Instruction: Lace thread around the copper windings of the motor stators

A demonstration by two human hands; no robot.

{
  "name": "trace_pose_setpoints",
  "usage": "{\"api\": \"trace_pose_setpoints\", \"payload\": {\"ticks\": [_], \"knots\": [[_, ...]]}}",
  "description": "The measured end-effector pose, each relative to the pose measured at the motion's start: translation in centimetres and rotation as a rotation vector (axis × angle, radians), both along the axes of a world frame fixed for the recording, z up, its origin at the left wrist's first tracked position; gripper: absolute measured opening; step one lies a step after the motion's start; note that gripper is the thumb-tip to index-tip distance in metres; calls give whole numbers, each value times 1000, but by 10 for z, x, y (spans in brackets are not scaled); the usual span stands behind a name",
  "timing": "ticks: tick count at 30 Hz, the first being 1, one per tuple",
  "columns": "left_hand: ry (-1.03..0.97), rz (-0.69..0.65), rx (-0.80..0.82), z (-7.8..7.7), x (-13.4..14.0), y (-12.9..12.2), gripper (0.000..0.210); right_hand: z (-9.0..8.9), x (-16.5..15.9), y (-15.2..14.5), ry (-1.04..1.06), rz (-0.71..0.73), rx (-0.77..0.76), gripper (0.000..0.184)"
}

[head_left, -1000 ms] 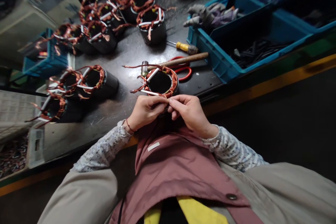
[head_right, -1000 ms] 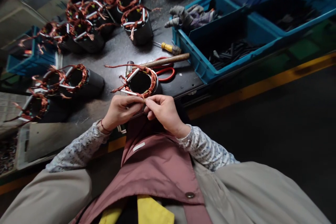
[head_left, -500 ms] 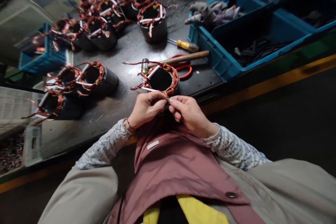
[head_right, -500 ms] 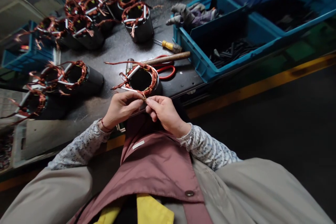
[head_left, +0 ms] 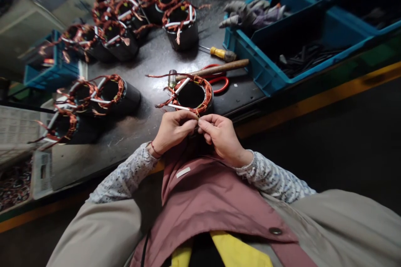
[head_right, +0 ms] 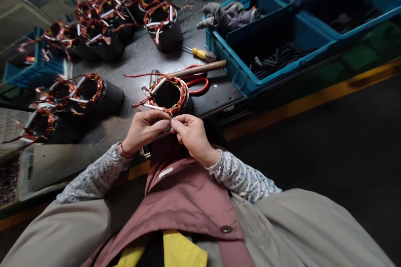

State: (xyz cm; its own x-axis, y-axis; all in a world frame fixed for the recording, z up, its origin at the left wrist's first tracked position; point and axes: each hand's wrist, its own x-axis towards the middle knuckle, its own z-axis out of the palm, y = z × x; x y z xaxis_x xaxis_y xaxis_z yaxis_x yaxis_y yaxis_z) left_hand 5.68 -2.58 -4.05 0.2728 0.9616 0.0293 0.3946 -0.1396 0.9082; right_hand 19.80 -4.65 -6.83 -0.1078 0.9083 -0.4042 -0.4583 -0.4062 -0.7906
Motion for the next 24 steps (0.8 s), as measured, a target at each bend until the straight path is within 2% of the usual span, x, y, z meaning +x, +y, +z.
{"api": "trace_pose_setpoints", "payload": {"ticks": [2, 7, 13, 16, 19, 24], "knots": [[16, 23, 1, -1, 1, 0, 11, 1, 1, 1, 7, -5, -35, 26], [133, 0, 168, -6, 3, -1, 13, 0, 4, -2, 54, 58, -71, 21], [158, -8, 217, -4, 1, -3, 12, -1, -1, -3, 87, -57, -62, 27], [135, -33, 178, -2, 1, -2, 13, 0, -2, 0, 82, -68, -52, 28], [117, -11, 128, -1, 1, -1, 14, 2, 0, -2, 30, -59, -6, 29], [120, -16, 188, -6, 1, -2, 14, 3, 5, -4, -151, -45, 99, 25]]}}
